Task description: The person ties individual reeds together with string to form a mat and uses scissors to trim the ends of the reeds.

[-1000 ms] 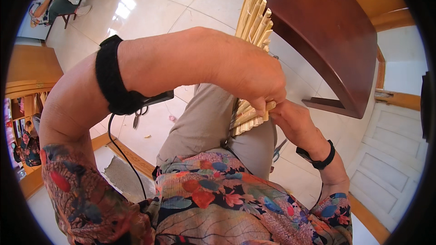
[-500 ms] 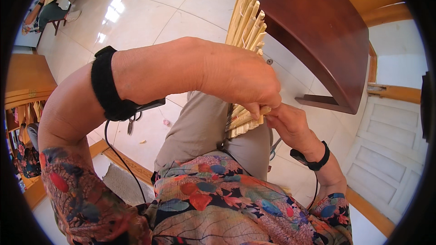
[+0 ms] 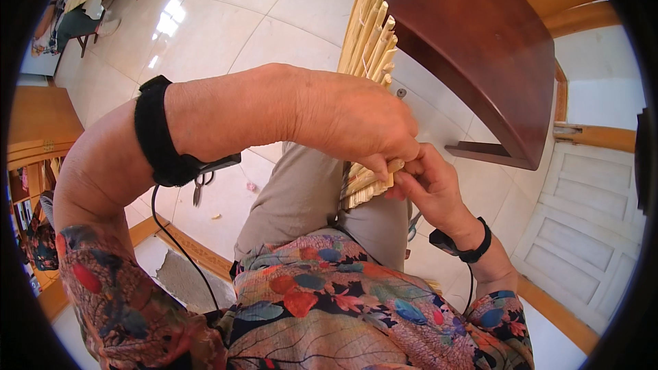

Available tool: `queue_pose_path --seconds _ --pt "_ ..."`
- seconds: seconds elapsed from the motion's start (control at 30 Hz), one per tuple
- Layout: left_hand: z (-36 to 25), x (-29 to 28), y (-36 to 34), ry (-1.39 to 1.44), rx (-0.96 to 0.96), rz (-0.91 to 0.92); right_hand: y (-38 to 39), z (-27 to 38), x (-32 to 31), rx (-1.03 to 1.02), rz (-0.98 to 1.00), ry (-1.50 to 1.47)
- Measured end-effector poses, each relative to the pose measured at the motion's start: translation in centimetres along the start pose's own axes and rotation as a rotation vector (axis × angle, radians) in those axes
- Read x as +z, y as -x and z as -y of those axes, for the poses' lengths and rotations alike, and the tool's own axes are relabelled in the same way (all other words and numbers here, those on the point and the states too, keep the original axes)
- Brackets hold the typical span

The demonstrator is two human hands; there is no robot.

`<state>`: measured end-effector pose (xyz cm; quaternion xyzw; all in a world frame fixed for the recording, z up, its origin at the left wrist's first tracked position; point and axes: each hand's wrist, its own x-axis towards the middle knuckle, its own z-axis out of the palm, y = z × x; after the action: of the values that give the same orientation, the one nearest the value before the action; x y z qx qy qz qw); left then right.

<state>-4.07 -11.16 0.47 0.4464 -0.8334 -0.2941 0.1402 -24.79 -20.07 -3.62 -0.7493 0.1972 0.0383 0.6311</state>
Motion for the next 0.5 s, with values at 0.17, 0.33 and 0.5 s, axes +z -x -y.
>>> queue_pose_path --seconds 0.17,0.33,0.5 --pt "0.0 -0.1 0.2 -0.021 0.019 -0.033 0.1 -0.4 0.8 -0.004 -0.043 -0.130" --pt "0.1 0.3 0.2 -0.040 0.023 -0.036 0.0 -0.4 1.9 -0.050 -0.090 -0.189" --pt "0.0 0.3 0.2 -0.011 0.046 -0.063 -0.2 -1.0 2.8 -0.298 -0.163 0.077"
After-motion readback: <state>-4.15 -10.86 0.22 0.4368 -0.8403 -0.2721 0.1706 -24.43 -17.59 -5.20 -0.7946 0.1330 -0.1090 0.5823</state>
